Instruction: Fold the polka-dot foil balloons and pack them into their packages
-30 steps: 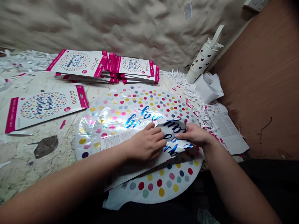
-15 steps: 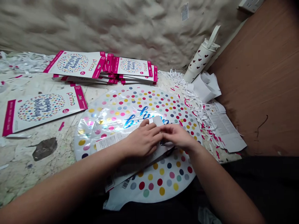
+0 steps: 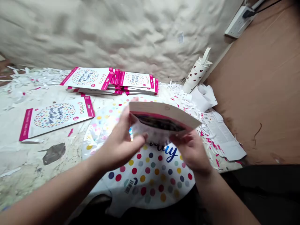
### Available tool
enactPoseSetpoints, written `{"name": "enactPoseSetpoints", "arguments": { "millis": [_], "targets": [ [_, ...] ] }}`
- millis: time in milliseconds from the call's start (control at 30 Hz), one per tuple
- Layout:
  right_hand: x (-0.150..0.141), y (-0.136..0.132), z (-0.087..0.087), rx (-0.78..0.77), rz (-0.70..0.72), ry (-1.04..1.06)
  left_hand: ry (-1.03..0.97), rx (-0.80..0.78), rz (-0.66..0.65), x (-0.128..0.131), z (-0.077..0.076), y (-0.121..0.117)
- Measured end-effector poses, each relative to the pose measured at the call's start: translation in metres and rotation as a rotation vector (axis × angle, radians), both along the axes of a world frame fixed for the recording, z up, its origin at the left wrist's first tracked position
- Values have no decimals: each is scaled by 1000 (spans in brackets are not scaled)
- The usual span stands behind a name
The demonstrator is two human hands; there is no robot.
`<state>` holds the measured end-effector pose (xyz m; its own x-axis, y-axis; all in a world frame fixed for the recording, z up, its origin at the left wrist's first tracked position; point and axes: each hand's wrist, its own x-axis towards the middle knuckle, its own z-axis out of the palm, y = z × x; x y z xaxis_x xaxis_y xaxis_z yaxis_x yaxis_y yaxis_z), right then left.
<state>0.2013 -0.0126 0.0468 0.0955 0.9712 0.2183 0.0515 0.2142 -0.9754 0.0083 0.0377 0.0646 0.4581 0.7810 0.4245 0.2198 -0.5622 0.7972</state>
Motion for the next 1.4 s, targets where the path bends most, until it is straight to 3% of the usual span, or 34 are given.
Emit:
{"name": "enactPoseSetpoints", "arguments": {
  "millis": [167, 333, 400, 467, 533, 633, 700, 800, 1033, 1267, 1400],
  "targets": [
    [-7, 1, -8, -48, 80, -60, -158, -70, 12, 2, -8, -6],
    [7, 11, 4, 52, -22, -3, -209, -498, -42, -14, 5, -11],
    [15, 24, 7, 36, 4, 12, -196, -641, -83, -20, 4, -12],
    [19, 39, 6, -88, 69, -62, -185, -782, -98, -22, -4, -15],
    [19, 50, -1, -161, 29, -253, -203, -951, -57, -22, -19, -19],
    [6, 45, -17, 49, -107, -639, -237, -1139, 67, -18, -43, -29],
    [-9, 31, -26, 242, 10, -825, -240, -1156, 132, -15, -54, -37],
    [-28, 9, -34, 357, 208, -916, -220, -1111, 173, -12, -64, -45],
    [-38, 0, -42, 386, 234, -994, -110, -1029, 196, -7, -67, -53],
    [-27, 2, -37, 311, 263, -966, -96, -1110, 169, -5, -68, -52],
    [-38, -4, -37, 385, 258, -1152, -50, -1064, 189, -3, -67, -51]
  ]
}}
